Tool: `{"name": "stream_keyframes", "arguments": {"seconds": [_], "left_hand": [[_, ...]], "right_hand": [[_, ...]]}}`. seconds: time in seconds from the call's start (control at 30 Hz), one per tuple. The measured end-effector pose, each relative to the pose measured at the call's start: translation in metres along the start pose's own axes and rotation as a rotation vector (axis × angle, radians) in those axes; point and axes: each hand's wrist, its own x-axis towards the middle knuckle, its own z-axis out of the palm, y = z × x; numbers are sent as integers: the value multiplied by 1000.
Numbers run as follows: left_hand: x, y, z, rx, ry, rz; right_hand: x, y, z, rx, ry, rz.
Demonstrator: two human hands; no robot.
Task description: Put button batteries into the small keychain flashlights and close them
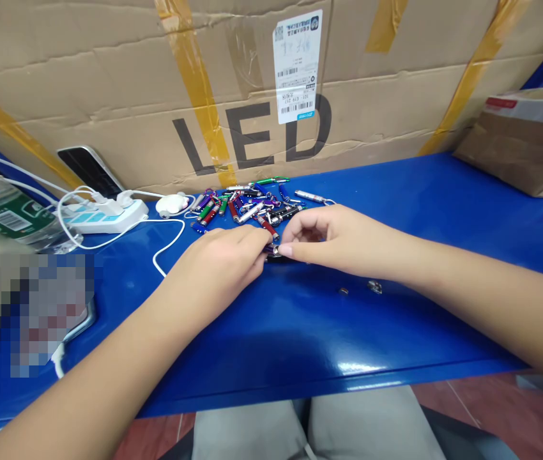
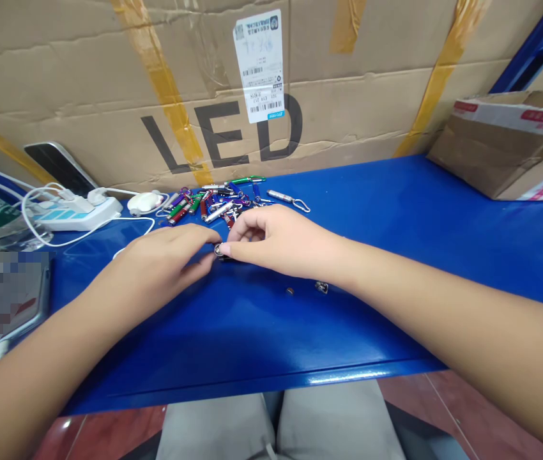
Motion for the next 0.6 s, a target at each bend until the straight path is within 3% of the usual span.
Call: {"name": "stream_keyframes", "arguments": {"seconds": [0.2, 0.4, 0.6], "left_hand": [[1, 0, -2, 30, -11, 4], [2, 8, -4, 78, -58, -32], [1, 5, -3, 56, -57, -51]], "right_hand": [[-4, -11, -4, -123, 101, -13], [-6, -15, 2, -106, 36, 48], [-6, -16, -4, -217, 105, 14]]}}
